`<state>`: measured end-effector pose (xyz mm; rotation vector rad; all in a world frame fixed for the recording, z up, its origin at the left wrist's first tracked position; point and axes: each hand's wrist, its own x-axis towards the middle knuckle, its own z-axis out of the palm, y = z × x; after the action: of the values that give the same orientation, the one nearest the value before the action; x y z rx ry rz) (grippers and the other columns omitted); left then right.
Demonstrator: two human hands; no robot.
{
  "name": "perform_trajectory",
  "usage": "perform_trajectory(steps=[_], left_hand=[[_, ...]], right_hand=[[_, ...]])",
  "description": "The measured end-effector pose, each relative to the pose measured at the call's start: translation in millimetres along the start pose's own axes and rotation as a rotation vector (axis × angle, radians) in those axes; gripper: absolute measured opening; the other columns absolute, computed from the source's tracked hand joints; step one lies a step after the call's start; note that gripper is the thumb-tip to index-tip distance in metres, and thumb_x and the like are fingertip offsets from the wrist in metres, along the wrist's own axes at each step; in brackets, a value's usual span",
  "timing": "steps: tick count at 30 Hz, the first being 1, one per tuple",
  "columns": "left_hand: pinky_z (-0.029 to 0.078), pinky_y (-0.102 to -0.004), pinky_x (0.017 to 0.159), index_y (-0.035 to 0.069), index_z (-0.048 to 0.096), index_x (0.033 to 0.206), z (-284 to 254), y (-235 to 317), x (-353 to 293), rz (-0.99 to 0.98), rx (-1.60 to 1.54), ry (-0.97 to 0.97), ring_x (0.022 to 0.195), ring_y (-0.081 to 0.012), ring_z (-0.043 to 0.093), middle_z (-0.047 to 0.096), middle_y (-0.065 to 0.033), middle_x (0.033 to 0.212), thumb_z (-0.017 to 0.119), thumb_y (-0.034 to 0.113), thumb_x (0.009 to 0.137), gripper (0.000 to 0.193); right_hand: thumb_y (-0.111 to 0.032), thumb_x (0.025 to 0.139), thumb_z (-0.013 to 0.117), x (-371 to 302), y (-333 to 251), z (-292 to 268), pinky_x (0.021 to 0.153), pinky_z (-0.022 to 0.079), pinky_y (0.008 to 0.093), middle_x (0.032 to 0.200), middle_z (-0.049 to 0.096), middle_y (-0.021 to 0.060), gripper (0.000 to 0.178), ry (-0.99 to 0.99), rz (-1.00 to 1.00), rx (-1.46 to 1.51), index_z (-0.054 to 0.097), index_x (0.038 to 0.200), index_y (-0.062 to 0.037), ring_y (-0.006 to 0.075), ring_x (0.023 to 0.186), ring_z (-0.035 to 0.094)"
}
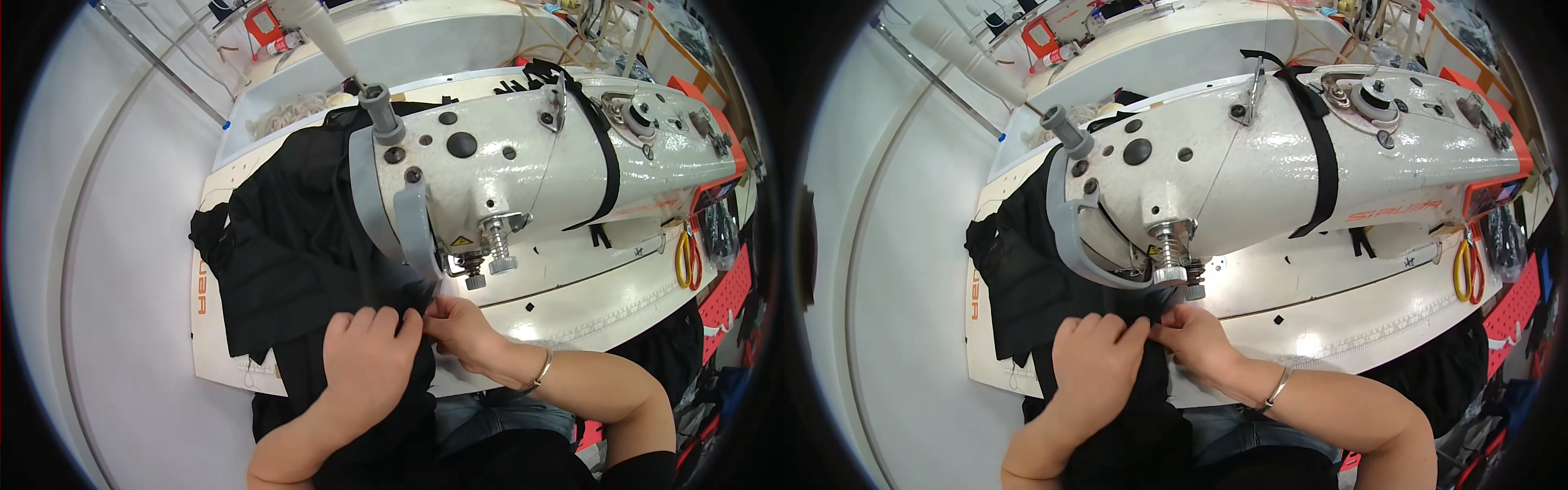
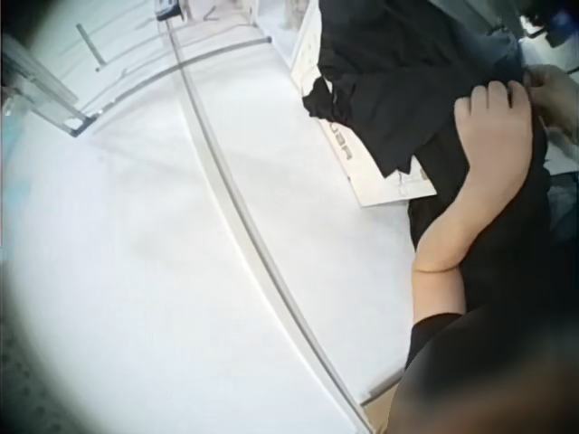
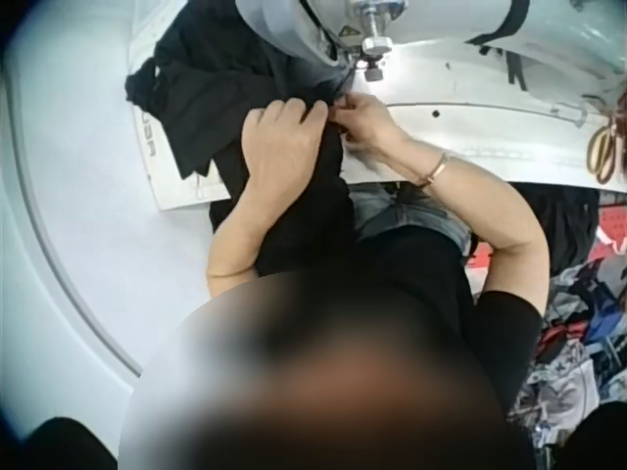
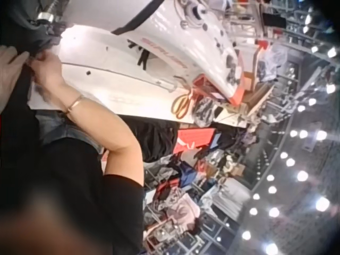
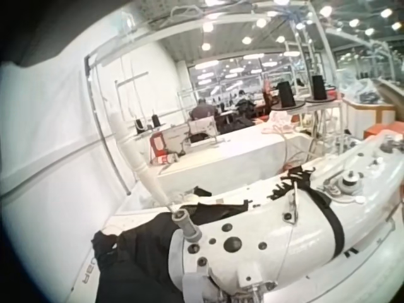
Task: Sewing a zipper onto a piece of black fabric using an industrial sewing machine.
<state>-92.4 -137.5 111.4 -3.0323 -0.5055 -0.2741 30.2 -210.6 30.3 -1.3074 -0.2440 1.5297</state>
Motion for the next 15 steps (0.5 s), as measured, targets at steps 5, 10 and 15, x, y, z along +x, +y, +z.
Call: perform_trajectory(steps=[5, 10, 15], left_hand=[[0.040, -0.0341, 0.056, 0.005, 0.069, 0.096, 11, 13, -13, -0.103, -0.129, 0.110, 0.063, -0.0215, 0.053, 0.053, -0.0040, 0.071, 0.072, 0.019, 0.074, 0.026], [0.043, -0.0319, 0.052, 0.005, 0.068, 0.098, 13, 24, -12, -0.172, -0.152, 0.098, 0.063, -0.0210, 0.053, 0.053, -0.0041, 0.071, 0.076, 0.027, 0.072, 0.035], [0.043, -0.0327, 0.053, 0.005, 0.068, 0.100, 11, 22, -14, -0.124, -0.073, 0.030, 0.067, -0.0214, 0.054, 0.053, -0.0043, 0.074, 0.075, 0.025, 0.071, 0.036]], right_hand=[[-0.012, 0.090, 0.061, -5, 15, 10, 0.044, 0.037, 0.0221, 0.075, 0.052, 0.0000, 0.011, 0.003, 0.081, 0.296, 0.051, 0.092, -0.0083, 0.0078, 0.057, 0.049], [-0.008, 0.094, 0.053, -9, 28, 14, 0.065, 0.056, 0.0290, 0.086, 0.056, 0.0057, 0.006, -0.043, 0.080, 0.717, 0.048, 0.091, -0.0074, 0.0160, 0.075, 0.060], [-0.010, 0.095, 0.050, -18, 26, 12, 0.068, 0.055, 0.0303, 0.088, 0.057, 0.0048, 0.004, -0.058, 0.124, 0.843, 0.049, 0.091, -0.0108, 0.0159, 0.075, 0.059]])
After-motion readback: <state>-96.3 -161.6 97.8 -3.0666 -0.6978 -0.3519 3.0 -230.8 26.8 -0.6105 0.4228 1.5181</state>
